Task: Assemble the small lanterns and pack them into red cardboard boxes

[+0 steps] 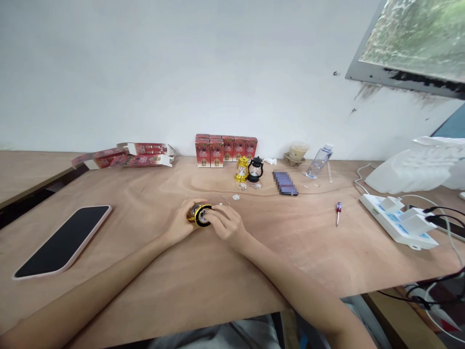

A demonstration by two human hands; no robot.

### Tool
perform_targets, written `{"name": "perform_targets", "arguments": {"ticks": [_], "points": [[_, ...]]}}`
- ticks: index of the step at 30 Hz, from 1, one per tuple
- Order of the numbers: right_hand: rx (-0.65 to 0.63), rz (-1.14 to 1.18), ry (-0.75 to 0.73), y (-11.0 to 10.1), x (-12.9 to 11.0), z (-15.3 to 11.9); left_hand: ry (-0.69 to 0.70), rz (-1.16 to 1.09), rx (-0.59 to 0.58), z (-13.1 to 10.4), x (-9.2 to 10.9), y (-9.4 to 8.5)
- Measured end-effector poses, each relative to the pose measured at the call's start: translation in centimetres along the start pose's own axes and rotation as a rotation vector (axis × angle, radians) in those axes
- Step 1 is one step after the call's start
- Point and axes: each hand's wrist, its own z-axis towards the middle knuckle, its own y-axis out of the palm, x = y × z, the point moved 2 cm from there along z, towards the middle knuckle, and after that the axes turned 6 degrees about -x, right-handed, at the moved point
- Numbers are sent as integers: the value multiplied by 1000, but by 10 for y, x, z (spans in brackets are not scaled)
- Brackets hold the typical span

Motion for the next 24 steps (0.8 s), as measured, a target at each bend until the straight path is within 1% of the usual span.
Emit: {"name": "perform_targets", "arguments": {"ticks": [2, 4, 6, 9, 11, 12, 14, 15, 16, 17, 19, 21, 24], "points": [[-62, -144, -93, 0, -2, 1, -16, -81, 11, 0, -3, 1], [-122, -239, -133, 1, -4, 3, -41, -156, 36, -1, -5, 1], [-176, -268, -133, 2, -6, 6, -67, -191, 69, -1, -6, 1], [-238, -231, -96, 5, -9, 5, -104, -196, 105, -2, -5, 0], [-214, -170, -32, 7, -6, 2, -118, -210, 132, -2, -3, 0], [-173, -137, 20, 8, -3, 0, -120, -223, 155, -3, -2, -1], [-83, -97, 174, 8, 10, -6, -124, -233, 218, -3, 0, -2], [-64, -97, 270, 9, 18, -9, -131, -228, 246, -4, 1, -3], [-84, -109, 363, 10, 28, -12, -143, -219, 260, -4, 2, -4], [-135, -132, 446, 10, 39, -15, -156, -209, 259, -5, 2, -4], [-292, -189, 568, 12, 59, -21, -168, -189, 225, -5, 1, -3], [-429, -218, 632, 13, 76, -26, -149, -164, 189, -4, 0, -2], [-527, -190, 634, 15, 89, -31, -117, -145, 182, -2, -3, -2]]}}
